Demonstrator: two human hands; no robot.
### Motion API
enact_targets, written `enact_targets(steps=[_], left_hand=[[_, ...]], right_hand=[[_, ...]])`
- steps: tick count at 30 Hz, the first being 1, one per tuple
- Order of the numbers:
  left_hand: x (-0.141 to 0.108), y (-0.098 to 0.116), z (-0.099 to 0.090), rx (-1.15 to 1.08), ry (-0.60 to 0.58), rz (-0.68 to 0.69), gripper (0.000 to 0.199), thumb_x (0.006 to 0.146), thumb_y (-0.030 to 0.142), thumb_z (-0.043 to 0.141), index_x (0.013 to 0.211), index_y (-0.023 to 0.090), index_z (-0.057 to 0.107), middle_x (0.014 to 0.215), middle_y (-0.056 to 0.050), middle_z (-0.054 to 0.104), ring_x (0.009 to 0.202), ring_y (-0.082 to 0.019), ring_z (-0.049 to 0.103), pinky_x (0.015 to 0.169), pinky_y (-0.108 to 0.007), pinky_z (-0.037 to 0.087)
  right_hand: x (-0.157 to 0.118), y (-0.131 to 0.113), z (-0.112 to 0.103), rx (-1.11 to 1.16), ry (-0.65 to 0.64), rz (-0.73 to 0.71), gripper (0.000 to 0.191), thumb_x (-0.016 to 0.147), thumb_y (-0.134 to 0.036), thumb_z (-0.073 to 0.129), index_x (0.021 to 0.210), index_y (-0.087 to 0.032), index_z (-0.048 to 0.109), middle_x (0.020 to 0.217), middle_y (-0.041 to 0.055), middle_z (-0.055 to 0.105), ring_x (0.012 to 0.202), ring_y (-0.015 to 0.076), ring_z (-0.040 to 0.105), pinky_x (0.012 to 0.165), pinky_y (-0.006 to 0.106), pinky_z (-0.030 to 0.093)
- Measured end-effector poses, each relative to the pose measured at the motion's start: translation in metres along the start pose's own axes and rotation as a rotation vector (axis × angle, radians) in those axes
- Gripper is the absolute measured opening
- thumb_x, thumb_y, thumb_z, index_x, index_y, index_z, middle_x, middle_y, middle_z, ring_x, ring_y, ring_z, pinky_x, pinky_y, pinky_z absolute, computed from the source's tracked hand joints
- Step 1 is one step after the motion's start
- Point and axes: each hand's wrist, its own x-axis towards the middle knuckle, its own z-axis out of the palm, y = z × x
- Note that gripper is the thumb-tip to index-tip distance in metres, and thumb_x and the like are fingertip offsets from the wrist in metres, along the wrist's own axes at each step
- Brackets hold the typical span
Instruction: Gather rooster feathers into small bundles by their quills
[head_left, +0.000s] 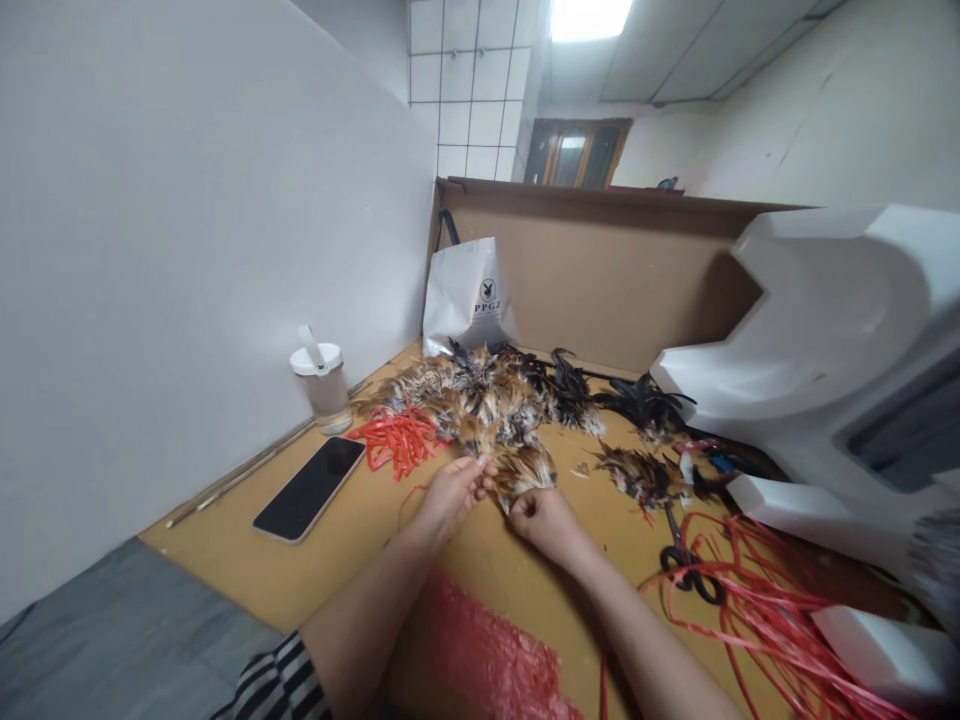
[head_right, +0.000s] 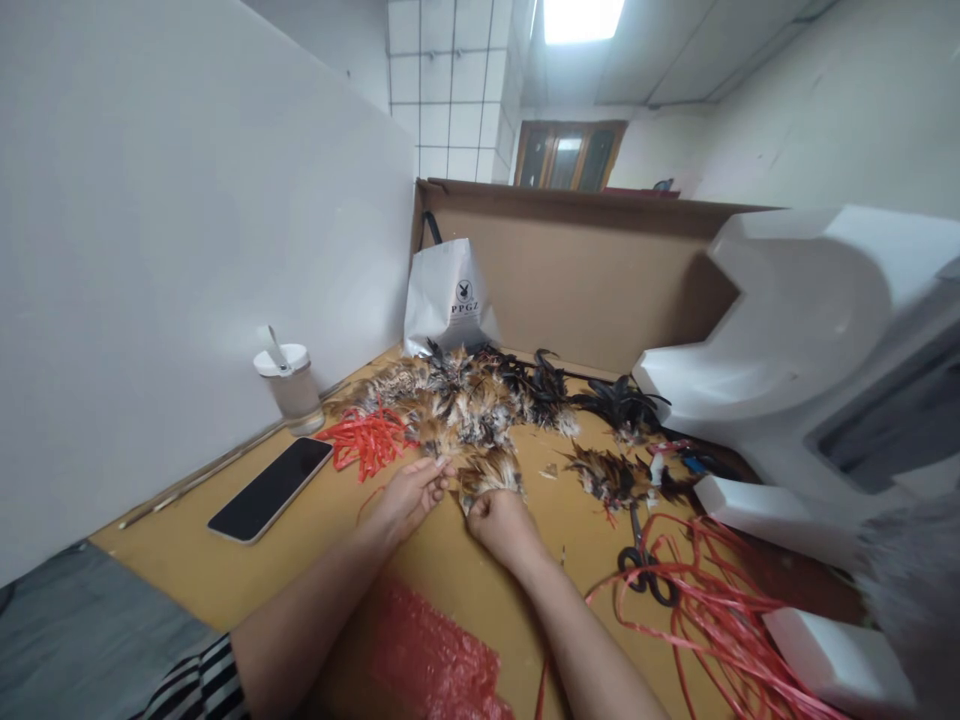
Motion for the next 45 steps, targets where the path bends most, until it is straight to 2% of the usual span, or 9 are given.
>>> enact_targets(steps=[6, 10, 18, 23, 26, 30, 37, 41, 45], left_hand=[[0.0, -0.001, 0.0, -0.051, -0.014, -0.056, 0.015, 0.066, 0.02, 0.064, 0.077, 0.01, 0.061, 0.085, -0.007, 0.062, 0.057, -0.005, 0.051, 0.049, -0.015, 0.036], [-0.003, 0.0, 0.003, -0.084, -0.096, -0.152, 0.014, 0.064, 0.016, 0.066, 0.076, 0.01, 0.062, 0.076, -0.005, 0.061, 0.056, -0.005, 0.051, 0.049, -0.015, 0.036], [-0.007, -0.001, 0.009, 0.191, -0.216, -0.068, 0.024, 0.065, 0.032, 0.064, 0.066, 0.009, 0.061, 0.058, -0.003, 0.056, 0.051, -0.006, 0.046, 0.049, -0.019, 0.03], [-0.009, 0.0, 0.009, 0.519, -0.219, 0.077, 0.03, 0.068, 0.039, 0.057, 0.056, 0.011, 0.057, 0.051, 0.0, 0.054, 0.044, -0.006, 0.038, 0.046, -0.021, 0.025], [-0.01, 0.0, 0.009, 0.597, -0.194, 0.107, 0.032, 0.067, 0.041, 0.056, 0.054, 0.012, 0.056, 0.048, 0.001, 0.052, 0.043, -0.006, 0.036, 0.046, -0.021, 0.024], [-0.007, -0.003, 0.007, 0.535, -0.149, 0.091, 0.033, 0.068, 0.043, 0.055, 0.057, 0.012, 0.057, 0.052, 0.0, 0.054, 0.044, -0.007, 0.038, 0.046, -0.021, 0.024], [-0.006, -0.009, 0.005, 0.168, -0.141, -0.119, 0.027, 0.063, 0.035, 0.065, 0.076, 0.011, 0.063, 0.07, -0.004, 0.06, 0.052, -0.006, 0.046, 0.049, -0.018, 0.028], [-0.008, -0.011, 0.006, 0.101, -0.179, -0.175, 0.024, 0.062, 0.031, 0.066, 0.074, 0.01, 0.063, 0.069, -0.005, 0.062, 0.052, -0.006, 0.049, 0.051, -0.019, 0.031], [-0.009, -0.012, 0.007, 0.104, -0.192, -0.194, 0.024, 0.063, 0.031, 0.066, 0.073, 0.009, 0.063, 0.064, -0.005, 0.062, 0.051, -0.006, 0.049, 0.049, -0.018, 0.031]], right_hand=[[0.004, -0.003, -0.015, 0.752, -0.086, 0.175, 0.018, 0.063, -0.031, 0.058, 0.063, -0.015, 0.053, 0.035, -0.0082, 0.037, 0.031, 0.0031, 0.022, 0.034, 0.018, 0.015], [0.003, -0.003, -0.02, 1.014, -0.181, 0.176, 0.022, 0.061, -0.031, 0.064, 0.064, -0.014, 0.05, 0.038, -0.0104, 0.032, 0.033, 0.0011, 0.018, 0.036, 0.017, 0.008], [0.001, -0.001, -0.016, 0.969, -0.27, 0.151, 0.024, 0.062, -0.034, 0.065, 0.063, -0.013, 0.052, 0.04, -0.0084, 0.036, 0.033, 0.0012, 0.022, 0.035, 0.017, 0.01], [0.001, -0.005, -0.017, 0.924, -0.261, 0.149, 0.03, 0.062, -0.04, 0.064, 0.063, -0.012, 0.054, 0.041, -0.0075, 0.038, 0.033, 0.001, 0.022, 0.034, 0.017, 0.011], [0.001, -0.007, -0.016, 0.958, -0.268, 0.156, 0.028, 0.062, -0.038, 0.065, 0.062, -0.011, 0.055, 0.042, -0.007, 0.039, 0.033, 0.0007, 0.023, 0.033, 0.017, 0.011], [0.002, -0.006, -0.013, 1.033, -0.179, 0.194, 0.026, 0.058, -0.034, 0.069, 0.061, -0.012, 0.054, 0.046, -0.0045, 0.048, 0.034, 0.0016, 0.03, 0.033, 0.016, 0.015], [0.003, -0.012, -0.009, 1.166, 0.056, 0.14, 0.025, 0.059, -0.034, 0.069, 0.065, -0.014, 0.055, 0.043, -0.0057, 0.047, 0.036, 0.0025, 0.03, 0.035, 0.015, 0.018], [0.003, -0.016, -0.004, 1.158, 0.135, 0.144, 0.027, 0.057, -0.036, 0.069, 0.066, -0.014, 0.056, 0.051, -0.0017, 0.055, 0.038, 0.0032, 0.032, 0.036, 0.016, 0.021], [0.002, -0.017, 0.001, 1.158, 0.169, 0.16, 0.027, 0.057, -0.035, 0.069, 0.067, -0.013, 0.057, 0.049, -0.0024, 0.053, 0.037, 0.0032, 0.032, 0.035, 0.017, 0.021]])
